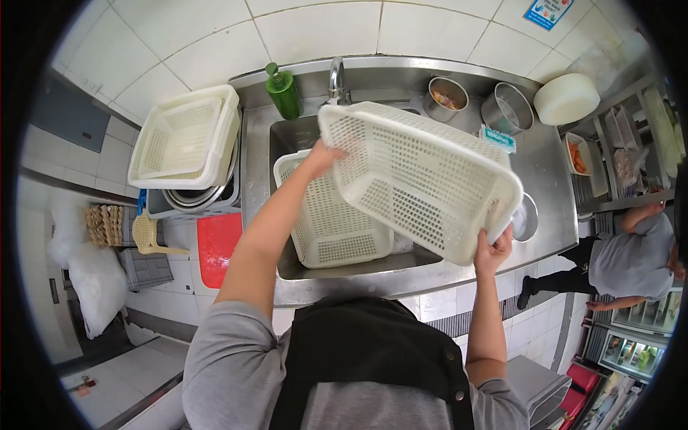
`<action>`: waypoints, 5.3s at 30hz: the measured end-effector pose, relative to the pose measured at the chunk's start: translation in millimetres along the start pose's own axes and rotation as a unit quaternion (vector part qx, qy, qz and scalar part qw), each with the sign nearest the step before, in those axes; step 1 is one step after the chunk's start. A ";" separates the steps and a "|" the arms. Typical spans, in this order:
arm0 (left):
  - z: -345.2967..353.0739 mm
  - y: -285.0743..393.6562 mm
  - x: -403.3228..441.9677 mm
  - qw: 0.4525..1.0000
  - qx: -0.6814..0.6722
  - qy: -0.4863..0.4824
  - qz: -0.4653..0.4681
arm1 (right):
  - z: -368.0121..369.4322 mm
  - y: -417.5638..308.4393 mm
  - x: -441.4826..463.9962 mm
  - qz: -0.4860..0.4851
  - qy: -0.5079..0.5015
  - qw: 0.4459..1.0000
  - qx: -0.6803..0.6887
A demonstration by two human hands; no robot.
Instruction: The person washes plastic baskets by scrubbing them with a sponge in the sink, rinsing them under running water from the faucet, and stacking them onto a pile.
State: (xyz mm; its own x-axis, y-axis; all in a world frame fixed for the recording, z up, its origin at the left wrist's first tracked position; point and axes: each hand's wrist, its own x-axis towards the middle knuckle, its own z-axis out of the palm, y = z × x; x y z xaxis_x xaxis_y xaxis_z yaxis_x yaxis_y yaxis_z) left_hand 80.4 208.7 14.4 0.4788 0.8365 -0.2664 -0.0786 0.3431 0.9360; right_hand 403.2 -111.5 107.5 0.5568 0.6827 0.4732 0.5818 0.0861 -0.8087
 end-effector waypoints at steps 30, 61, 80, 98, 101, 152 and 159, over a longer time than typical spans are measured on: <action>33.0 87.7 -17.2 0.821 0.538 0.090 0.168 | 153.2 -41.7 93.9 -0.050 -0.196 0.977 -0.060; -73.2 43.6 -221.4 0.929 0.177 0.325 -0.003 | 279.2 -10.3 90.5 0.051 -0.217 0.972 0.069; -21.5 -62.1 -243.5 0.843 -0.036 0.533 0.054 | 355.5 -59.4 159.2 -0.008 -0.633 0.765 -0.123; 11.8 56.1 -132.5 0.914 0.182 0.265 0.247 | 28.7 -104.2 49.6 0.079 -0.080 0.993 -0.047; 62.2 83.6 -128.6 0.941 0.137 0.102 0.294 | 11.7 -141.3 32.0 -0.017 -0.077 0.983 -0.168; -88.0 -38.6 -93.4 0.932 -0.341 -0.065 -0.098 | 145.2 -51.4 -164.3 0.452 0.231 0.811 0.290; -31.9 -31.4 -138.1 0.891 -0.410 -0.192 -0.021 | 142.9 -35.6 -140.8 0.348 0.303 0.860 0.216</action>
State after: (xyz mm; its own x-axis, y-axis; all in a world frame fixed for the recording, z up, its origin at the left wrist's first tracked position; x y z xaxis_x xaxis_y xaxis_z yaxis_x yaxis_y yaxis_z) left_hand -11.1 96.0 14.4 0.7476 0.6621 -0.0517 -0.5914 0.6992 0.4017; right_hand 219.3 -107.0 19.8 0.9641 0.1860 -0.1896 -0.2200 0.1595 -0.9624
